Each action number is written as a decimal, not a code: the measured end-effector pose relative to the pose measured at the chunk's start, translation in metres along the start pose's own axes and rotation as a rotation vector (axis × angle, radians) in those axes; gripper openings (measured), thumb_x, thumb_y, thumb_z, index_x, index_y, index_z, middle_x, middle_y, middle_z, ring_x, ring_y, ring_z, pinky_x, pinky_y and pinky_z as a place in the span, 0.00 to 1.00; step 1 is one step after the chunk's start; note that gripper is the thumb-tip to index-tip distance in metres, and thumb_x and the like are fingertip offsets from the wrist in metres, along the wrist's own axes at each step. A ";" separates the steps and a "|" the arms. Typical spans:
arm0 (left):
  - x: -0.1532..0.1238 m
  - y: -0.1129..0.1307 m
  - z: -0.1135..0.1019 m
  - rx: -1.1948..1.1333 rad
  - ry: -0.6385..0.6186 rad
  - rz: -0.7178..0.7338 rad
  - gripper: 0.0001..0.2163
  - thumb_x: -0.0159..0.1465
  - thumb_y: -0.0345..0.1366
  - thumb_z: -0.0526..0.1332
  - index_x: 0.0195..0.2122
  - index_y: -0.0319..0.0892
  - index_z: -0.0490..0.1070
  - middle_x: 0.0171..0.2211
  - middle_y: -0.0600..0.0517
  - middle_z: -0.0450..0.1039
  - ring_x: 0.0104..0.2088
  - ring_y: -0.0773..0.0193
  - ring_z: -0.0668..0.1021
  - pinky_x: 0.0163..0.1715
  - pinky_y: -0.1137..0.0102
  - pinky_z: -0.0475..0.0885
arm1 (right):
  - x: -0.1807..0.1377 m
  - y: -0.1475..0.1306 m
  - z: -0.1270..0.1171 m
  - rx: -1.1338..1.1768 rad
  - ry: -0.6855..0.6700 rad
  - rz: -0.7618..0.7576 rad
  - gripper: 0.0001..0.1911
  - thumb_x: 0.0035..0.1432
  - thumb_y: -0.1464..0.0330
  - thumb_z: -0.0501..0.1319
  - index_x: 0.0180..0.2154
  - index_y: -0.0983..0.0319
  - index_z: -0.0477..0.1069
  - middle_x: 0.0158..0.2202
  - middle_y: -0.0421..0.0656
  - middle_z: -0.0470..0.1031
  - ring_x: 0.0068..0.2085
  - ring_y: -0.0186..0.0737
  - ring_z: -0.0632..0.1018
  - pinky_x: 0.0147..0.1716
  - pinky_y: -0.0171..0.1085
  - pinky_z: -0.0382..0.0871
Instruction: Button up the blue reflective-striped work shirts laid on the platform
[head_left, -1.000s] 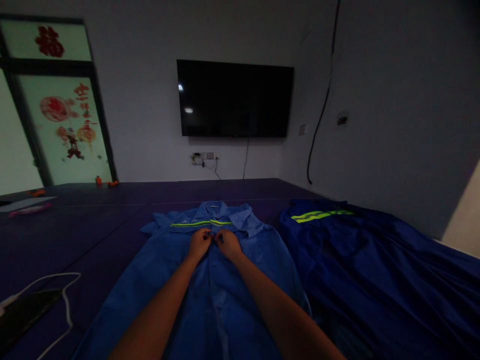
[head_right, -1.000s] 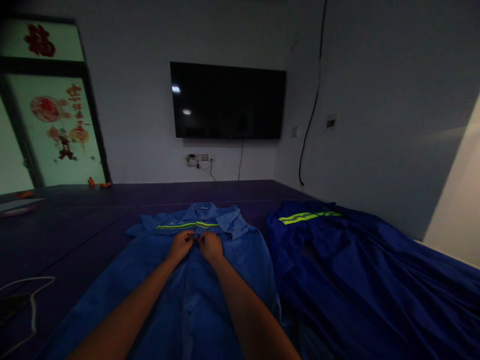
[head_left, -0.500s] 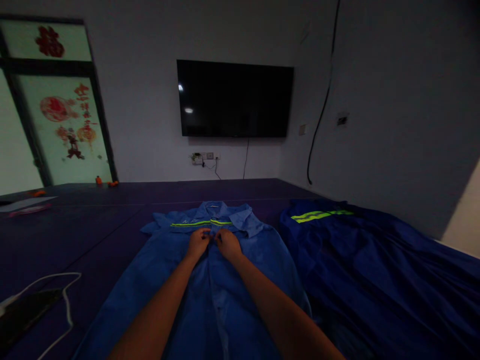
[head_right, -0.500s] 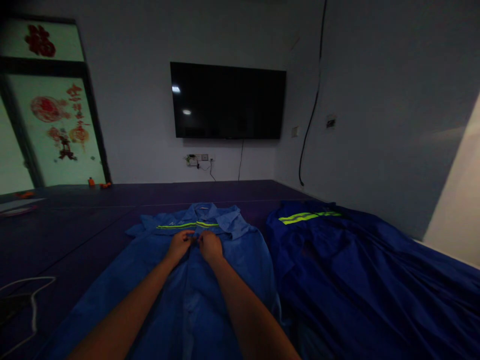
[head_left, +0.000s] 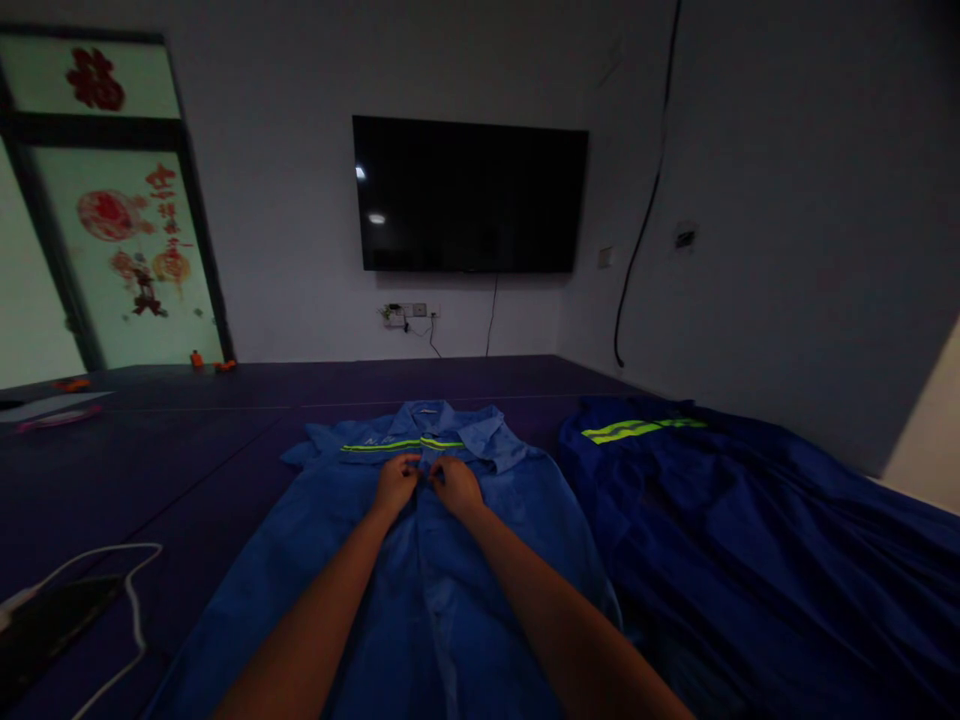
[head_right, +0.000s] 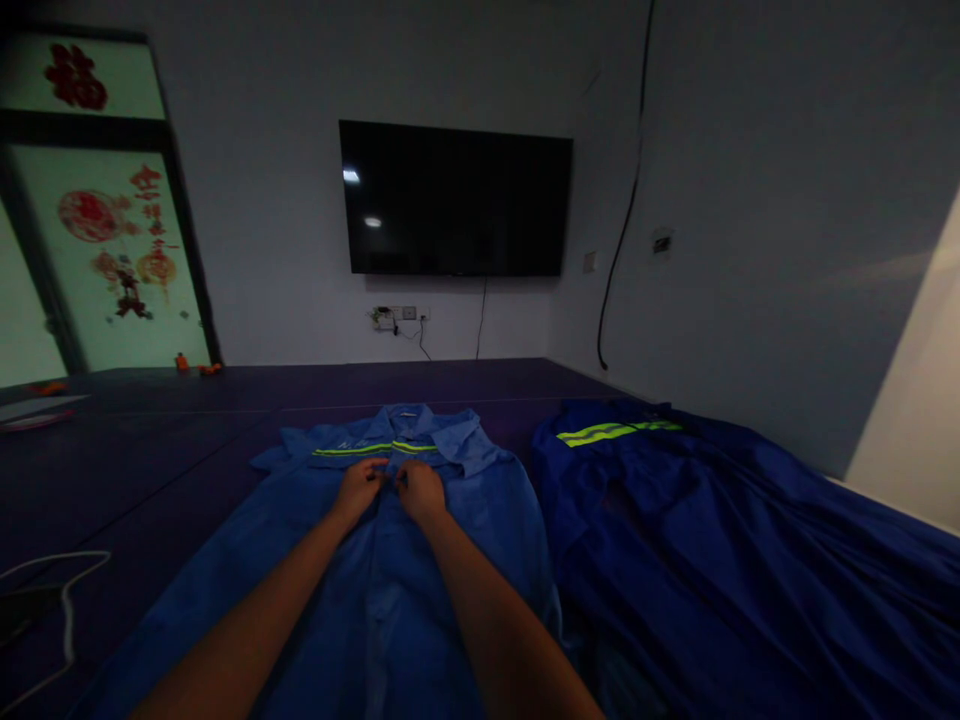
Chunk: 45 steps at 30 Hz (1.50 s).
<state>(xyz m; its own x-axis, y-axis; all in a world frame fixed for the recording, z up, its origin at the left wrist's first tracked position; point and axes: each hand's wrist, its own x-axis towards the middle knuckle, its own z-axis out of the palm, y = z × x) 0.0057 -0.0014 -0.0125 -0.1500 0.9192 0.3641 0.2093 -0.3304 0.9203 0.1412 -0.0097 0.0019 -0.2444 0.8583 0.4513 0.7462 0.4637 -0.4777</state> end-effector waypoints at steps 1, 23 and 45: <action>0.000 0.001 0.000 -0.001 0.000 -0.002 0.14 0.46 0.28 0.59 0.36 0.36 0.73 0.18 0.55 0.70 0.20 0.68 0.72 0.22 0.76 0.63 | 0.000 0.000 0.000 0.002 0.000 -0.001 0.05 0.50 0.73 0.59 0.33 0.62 0.70 0.37 0.44 0.75 0.41 0.39 0.74 0.40 0.33 0.62; -0.003 0.004 -0.001 0.050 0.005 -0.002 0.14 0.48 0.32 0.60 0.37 0.36 0.72 0.14 0.58 0.66 0.16 0.69 0.68 0.18 0.76 0.59 | 0.007 0.011 0.007 0.170 0.025 0.018 0.09 0.48 0.78 0.57 0.30 0.62 0.73 0.34 0.42 0.77 0.37 0.38 0.76 0.39 0.33 0.66; -0.004 0.008 0.000 -0.011 -0.010 -0.037 0.15 0.46 0.31 0.60 0.37 0.36 0.72 0.16 0.57 0.68 0.18 0.70 0.69 0.20 0.76 0.60 | 0.004 0.008 0.005 0.095 0.002 0.027 0.08 0.48 0.77 0.59 0.32 0.62 0.72 0.35 0.43 0.76 0.40 0.39 0.75 0.40 0.33 0.64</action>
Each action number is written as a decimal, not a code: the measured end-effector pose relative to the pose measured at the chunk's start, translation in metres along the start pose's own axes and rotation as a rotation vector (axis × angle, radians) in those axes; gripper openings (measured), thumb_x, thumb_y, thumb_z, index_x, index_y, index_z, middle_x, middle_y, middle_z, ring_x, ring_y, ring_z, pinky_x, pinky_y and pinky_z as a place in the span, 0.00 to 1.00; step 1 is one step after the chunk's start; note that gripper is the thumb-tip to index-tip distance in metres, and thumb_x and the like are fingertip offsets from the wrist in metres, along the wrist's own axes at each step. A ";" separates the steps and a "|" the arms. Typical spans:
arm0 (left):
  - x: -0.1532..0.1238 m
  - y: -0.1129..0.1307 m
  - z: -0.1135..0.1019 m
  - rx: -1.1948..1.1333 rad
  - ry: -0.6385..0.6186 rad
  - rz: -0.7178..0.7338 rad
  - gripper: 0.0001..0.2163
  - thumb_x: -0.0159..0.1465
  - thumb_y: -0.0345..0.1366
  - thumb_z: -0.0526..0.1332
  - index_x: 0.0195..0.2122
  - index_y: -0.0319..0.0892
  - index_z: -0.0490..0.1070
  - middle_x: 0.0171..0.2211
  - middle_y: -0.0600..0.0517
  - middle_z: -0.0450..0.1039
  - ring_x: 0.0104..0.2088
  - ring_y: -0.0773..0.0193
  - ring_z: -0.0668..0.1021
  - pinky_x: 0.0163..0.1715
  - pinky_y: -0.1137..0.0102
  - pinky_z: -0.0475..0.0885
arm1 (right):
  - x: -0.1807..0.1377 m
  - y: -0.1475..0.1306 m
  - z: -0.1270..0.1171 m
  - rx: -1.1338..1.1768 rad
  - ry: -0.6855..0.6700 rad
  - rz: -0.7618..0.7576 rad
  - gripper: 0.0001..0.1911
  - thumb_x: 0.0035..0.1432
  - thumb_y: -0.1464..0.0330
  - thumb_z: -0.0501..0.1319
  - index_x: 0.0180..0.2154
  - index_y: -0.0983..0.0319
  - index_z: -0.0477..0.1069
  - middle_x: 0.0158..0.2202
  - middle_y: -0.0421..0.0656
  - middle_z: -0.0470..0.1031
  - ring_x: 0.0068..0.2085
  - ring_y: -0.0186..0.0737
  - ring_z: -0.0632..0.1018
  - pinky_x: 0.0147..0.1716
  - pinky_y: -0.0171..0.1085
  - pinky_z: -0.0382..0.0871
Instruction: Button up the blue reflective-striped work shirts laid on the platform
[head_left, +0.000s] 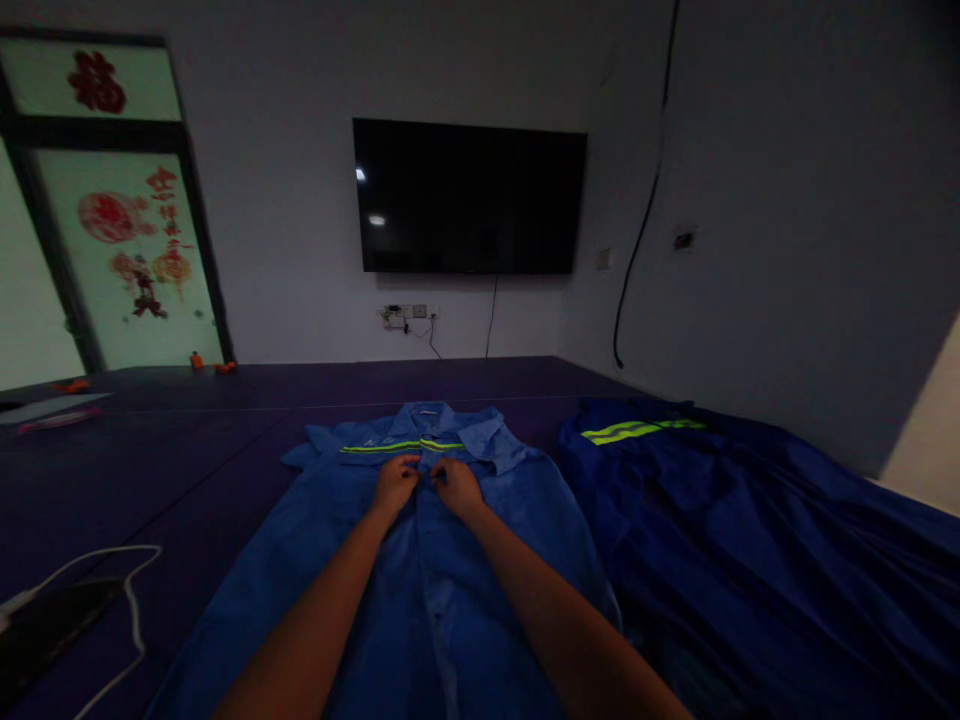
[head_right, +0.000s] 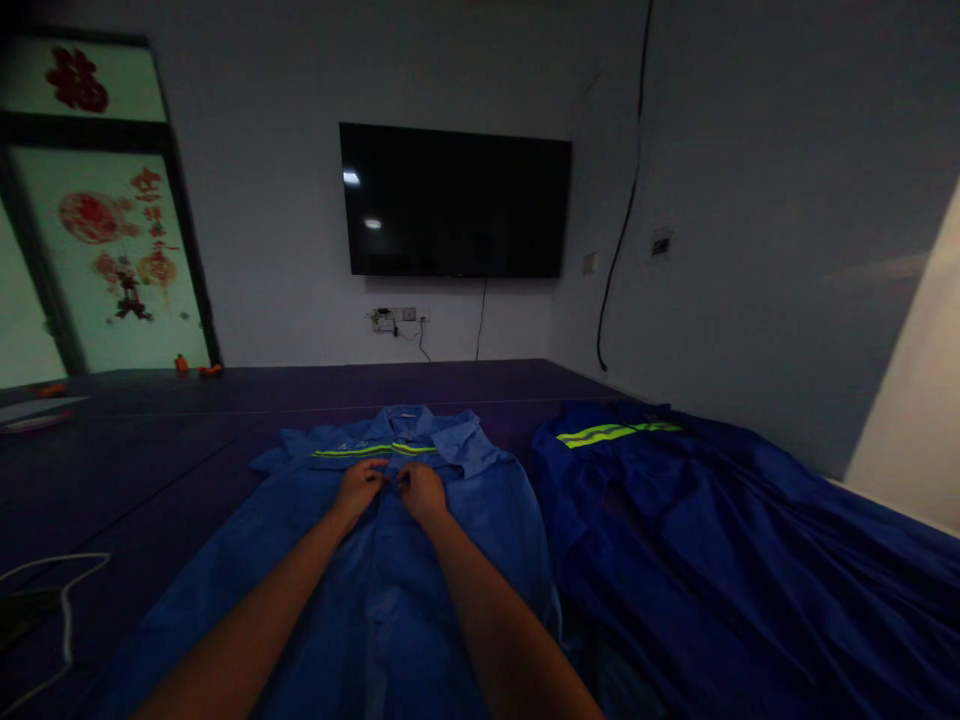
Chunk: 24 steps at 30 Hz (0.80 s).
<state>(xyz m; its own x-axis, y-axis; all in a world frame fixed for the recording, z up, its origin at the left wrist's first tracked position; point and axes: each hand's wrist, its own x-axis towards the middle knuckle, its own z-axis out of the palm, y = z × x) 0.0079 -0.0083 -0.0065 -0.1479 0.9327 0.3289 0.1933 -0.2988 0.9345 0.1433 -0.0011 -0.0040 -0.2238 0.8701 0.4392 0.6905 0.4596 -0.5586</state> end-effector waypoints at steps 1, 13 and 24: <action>0.000 0.000 0.000 -0.002 0.000 -0.002 0.15 0.45 0.31 0.60 0.37 0.36 0.72 0.16 0.57 0.69 0.18 0.69 0.69 0.20 0.76 0.60 | 0.000 0.000 0.000 -0.004 0.000 0.001 0.08 0.48 0.77 0.59 0.32 0.62 0.72 0.35 0.43 0.76 0.40 0.39 0.74 0.40 0.33 0.63; 0.002 -0.003 -0.001 -0.011 0.003 -0.007 0.15 0.45 0.31 0.60 0.36 0.36 0.72 0.17 0.56 0.69 0.18 0.69 0.69 0.20 0.76 0.60 | -0.001 -0.002 0.000 -0.013 0.013 -0.004 0.07 0.47 0.77 0.59 0.30 0.62 0.72 0.34 0.43 0.76 0.39 0.38 0.75 0.40 0.33 0.64; 0.003 -0.005 0.000 -0.016 0.016 -0.003 0.15 0.45 0.31 0.61 0.36 0.36 0.72 0.17 0.56 0.69 0.19 0.69 0.70 0.21 0.75 0.62 | 0.003 0.000 0.002 0.009 0.068 -0.004 0.07 0.45 0.77 0.59 0.28 0.64 0.73 0.31 0.44 0.77 0.35 0.38 0.76 0.35 0.31 0.66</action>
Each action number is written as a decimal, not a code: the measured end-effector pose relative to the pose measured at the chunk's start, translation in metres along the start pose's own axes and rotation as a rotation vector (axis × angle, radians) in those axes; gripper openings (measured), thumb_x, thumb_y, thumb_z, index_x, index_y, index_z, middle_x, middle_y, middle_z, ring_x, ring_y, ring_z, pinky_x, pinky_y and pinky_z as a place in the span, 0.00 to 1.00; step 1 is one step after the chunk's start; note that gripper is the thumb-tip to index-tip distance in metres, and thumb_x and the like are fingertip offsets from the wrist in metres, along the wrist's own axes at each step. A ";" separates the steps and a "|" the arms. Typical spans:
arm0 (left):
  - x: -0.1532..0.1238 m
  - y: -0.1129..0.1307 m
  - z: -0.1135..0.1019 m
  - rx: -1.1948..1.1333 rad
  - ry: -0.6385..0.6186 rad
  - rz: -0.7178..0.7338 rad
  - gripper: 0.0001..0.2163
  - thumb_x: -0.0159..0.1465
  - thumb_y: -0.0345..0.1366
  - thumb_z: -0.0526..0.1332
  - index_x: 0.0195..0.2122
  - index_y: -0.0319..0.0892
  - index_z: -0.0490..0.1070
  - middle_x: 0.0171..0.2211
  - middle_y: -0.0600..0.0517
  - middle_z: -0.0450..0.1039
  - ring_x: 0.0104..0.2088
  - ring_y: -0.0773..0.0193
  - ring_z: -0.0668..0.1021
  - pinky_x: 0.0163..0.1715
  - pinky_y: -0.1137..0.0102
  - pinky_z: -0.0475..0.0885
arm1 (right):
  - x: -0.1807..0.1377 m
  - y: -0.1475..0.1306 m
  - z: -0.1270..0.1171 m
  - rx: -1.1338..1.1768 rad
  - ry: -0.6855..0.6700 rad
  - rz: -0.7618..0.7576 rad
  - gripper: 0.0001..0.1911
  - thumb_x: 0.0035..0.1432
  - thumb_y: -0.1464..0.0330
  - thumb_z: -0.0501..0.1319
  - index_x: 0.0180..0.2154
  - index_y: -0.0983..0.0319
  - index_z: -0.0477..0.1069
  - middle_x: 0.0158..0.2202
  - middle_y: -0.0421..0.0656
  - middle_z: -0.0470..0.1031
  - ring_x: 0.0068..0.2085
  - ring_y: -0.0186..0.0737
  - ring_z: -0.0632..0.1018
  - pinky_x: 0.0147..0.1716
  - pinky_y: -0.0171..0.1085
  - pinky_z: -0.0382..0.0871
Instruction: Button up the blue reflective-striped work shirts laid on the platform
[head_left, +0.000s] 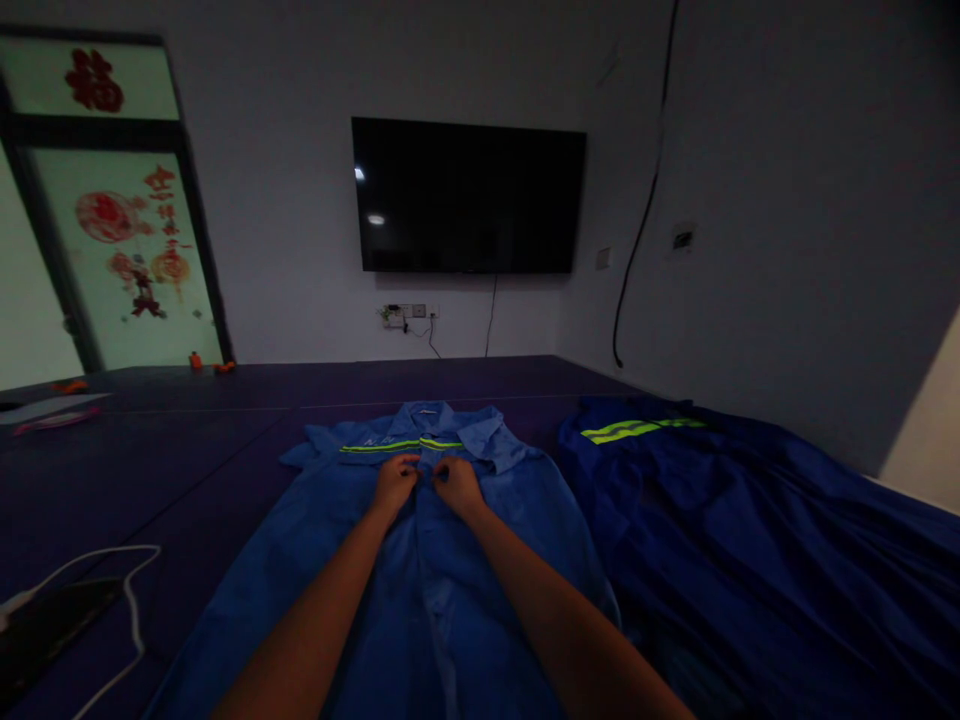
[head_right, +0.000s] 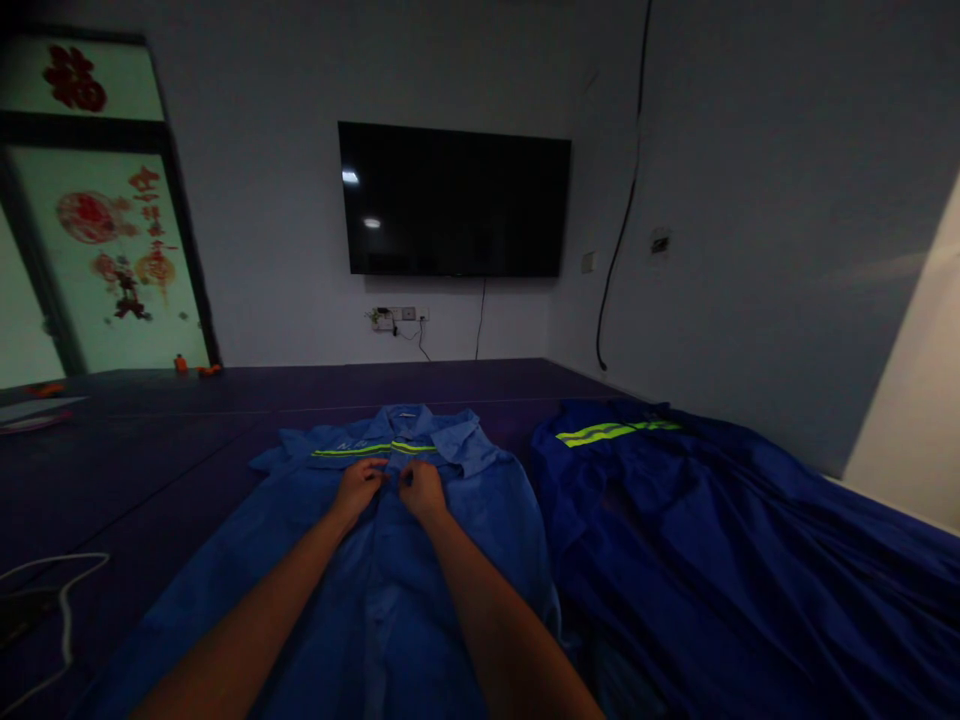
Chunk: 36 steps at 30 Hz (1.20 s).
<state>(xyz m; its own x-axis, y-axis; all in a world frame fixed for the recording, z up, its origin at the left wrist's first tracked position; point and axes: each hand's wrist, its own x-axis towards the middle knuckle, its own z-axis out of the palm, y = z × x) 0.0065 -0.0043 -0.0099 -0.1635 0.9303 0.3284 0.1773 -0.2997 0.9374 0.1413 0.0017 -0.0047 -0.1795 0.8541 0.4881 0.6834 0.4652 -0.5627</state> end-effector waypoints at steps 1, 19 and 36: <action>0.000 0.000 0.000 0.001 0.001 -0.001 0.15 0.45 0.32 0.61 0.36 0.36 0.72 0.17 0.56 0.69 0.19 0.69 0.70 0.21 0.75 0.61 | 0.000 0.000 0.000 0.000 0.004 -0.002 0.07 0.45 0.78 0.58 0.28 0.64 0.73 0.31 0.44 0.77 0.35 0.38 0.76 0.35 0.31 0.66; -0.001 0.003 -0.001 0.016 0.012 -0.024 0.15 0.45 0.30 0.61 0.36 0.36 0.73 0.18 0.55 0.71 0.19 0.69 0.70 0.21 0.76 0.62 | 0.002 0.003 0.000 -0.004 0.010 -0.017 0.12 0.45 0.79 0.55 0.26 0.63 0.77 0.30 0.43 0.79 0.33 0.37 0.77 0.35 0.30 0.67; -0.002 0.003 -0.001 -0.041 0.009 -0.050 0.15 0.44 0.29 0.61 0.35 0.36 0.73 0.17 0.55 0.70 0.17 0.70 0.69 0.19 0.77 0.61 | 0.002 0.005 0.001 -0.022 -0.056 -0.059 0.13 0.45 0.79 0.55 0.27 0.62 0.77 0.33 0.43 0.78 0.34 0.36 0.77 0.36 0.28 0.67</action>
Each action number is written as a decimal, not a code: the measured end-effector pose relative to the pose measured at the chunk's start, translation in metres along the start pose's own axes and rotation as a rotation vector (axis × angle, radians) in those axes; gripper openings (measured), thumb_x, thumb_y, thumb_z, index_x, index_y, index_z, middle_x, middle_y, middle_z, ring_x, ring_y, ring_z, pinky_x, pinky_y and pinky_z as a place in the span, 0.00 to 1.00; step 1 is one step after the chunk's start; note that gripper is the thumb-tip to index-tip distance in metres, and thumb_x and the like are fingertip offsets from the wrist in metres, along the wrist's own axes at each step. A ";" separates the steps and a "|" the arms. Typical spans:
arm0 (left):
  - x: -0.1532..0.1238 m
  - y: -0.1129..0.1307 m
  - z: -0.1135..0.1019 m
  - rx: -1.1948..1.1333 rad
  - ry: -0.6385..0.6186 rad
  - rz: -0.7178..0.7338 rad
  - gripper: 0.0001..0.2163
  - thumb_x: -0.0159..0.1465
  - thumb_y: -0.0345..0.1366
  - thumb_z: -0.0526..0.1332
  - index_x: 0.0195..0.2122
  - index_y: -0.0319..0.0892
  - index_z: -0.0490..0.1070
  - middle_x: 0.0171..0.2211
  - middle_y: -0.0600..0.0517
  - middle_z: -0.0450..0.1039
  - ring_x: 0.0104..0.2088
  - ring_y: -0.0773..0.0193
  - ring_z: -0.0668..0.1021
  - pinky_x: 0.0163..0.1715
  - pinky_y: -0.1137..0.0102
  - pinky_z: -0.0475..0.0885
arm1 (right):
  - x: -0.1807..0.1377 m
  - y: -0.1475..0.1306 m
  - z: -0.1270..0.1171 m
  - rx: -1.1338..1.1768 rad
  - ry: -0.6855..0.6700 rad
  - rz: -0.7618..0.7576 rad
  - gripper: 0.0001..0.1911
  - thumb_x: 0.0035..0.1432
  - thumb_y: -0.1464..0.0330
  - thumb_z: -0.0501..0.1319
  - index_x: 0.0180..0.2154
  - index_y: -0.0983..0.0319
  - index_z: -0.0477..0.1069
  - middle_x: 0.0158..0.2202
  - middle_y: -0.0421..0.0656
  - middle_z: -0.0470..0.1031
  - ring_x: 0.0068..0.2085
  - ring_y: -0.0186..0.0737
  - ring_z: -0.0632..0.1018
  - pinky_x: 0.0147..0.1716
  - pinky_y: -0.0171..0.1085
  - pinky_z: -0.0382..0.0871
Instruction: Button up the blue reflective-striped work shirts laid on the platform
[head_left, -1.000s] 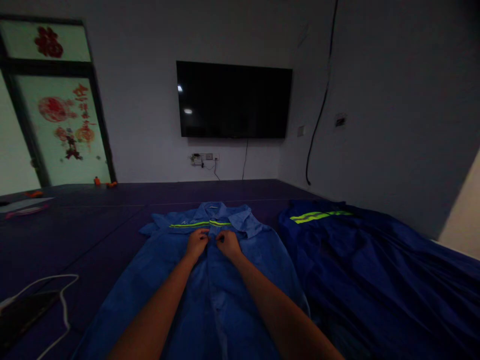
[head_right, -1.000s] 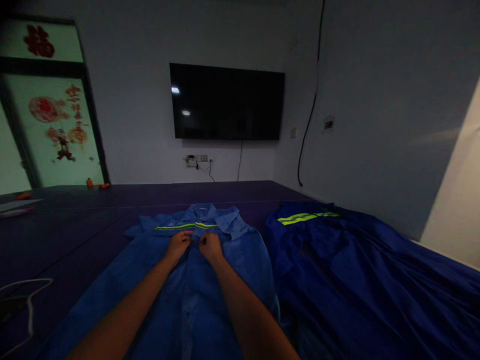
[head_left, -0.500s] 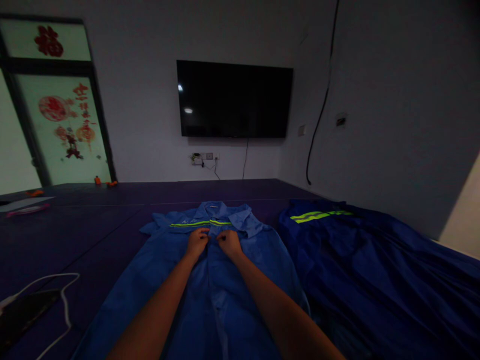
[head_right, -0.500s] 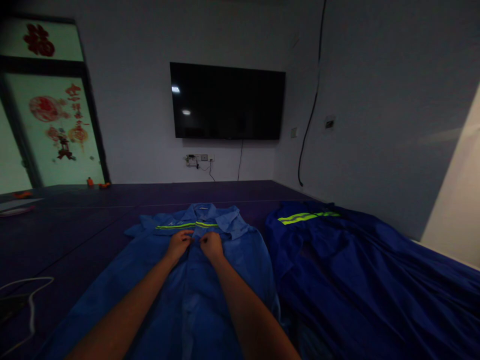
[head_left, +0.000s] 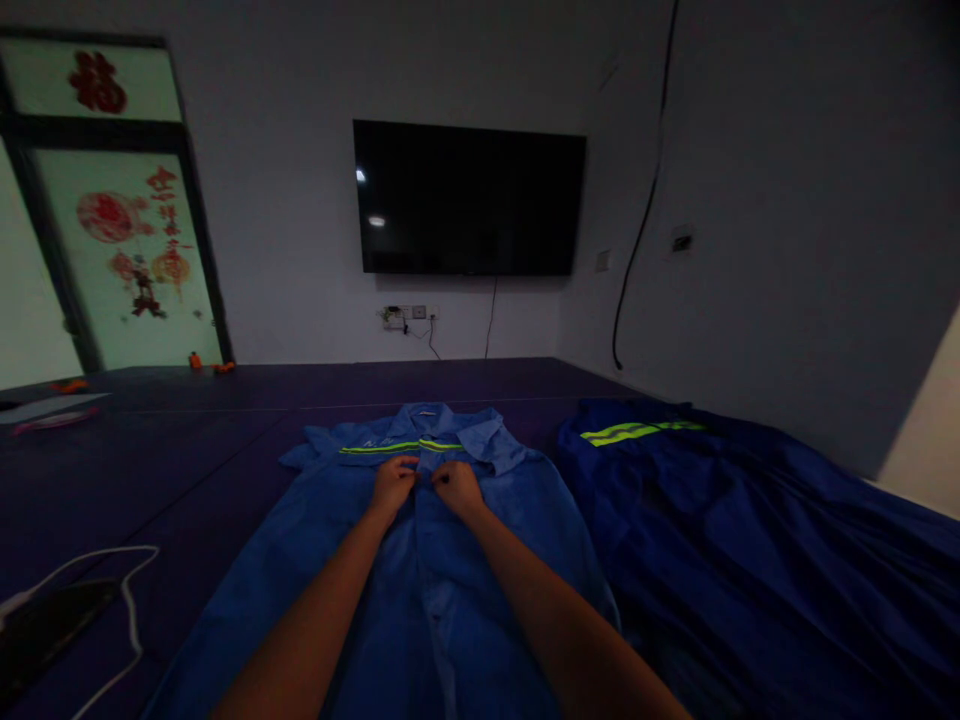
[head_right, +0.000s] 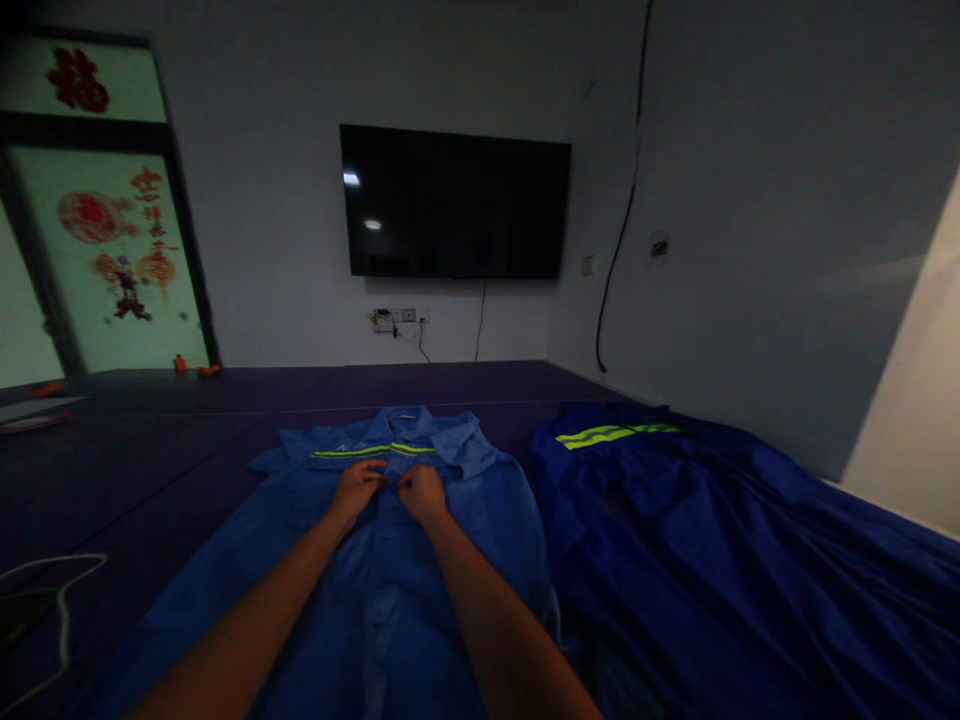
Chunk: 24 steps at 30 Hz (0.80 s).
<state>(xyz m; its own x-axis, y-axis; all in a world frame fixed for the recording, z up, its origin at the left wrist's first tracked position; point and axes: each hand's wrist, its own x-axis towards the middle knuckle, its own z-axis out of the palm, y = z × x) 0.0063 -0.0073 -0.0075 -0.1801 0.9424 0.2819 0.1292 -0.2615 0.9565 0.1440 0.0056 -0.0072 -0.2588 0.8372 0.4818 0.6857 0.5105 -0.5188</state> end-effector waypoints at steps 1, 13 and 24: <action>0.000 0.000 0.000 -0.004 0.000 -0.003 0.15 0.44 0.29 0.61 0.35 0.36 0.73 0.17 0.55 0.70 0.17 0.70 0.69 0.19 0.77 0.60 | 0.000 0.000 0.000 0.000 -0.003 -0.005 0.13 0.45 0.79 0.55 0.27 0.62 0.77 0.33 0.43 0.78 0.35 0.36 0.77 0.37 0.28 0.67; 0.000 0.002 0.000 -0.044 0.001 -0.031 0.16 0.43 0.29 0.62 0.35 0.36 0.73 0.16 0.56 0.69 0.16 0.71 0.68 0.18 0.77 0.60 | 0.001 0.001 0.001 -0.008 -0.028 -0.036 0.13 0.44 0.80 0.56 0.26 0.62 0.77 0.35 0.43 0.78 0.37 0.36 0.76 0.39 0.29 0.67; -0.003 0.006 -0.001 -0.063 -0.003 -0.045 0.17 0.43 0.30 0.62 0.37 0.36 0.73 0.14 0.58 0.68 0.15 0.72 0.66 0.16 0.77 0.58 | 0.000 -0.003 -0.004 -0.004 -0.053 -0.067 0.13 0.44 0.80 0.56 0.26 0.61 0.77 0.35 0.42 0.78 0.39 0.36 0.76 0.40 0.29 0.66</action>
<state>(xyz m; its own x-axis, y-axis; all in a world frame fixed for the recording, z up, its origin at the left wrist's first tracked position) 0.0071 -0.0122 -0.0029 -0.1810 0.9541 0.2384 0.0595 -0.2314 0.9710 0.1442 0.0035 -0.0026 -0.3396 0.8103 0.4776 0.6686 0.5651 -0.4834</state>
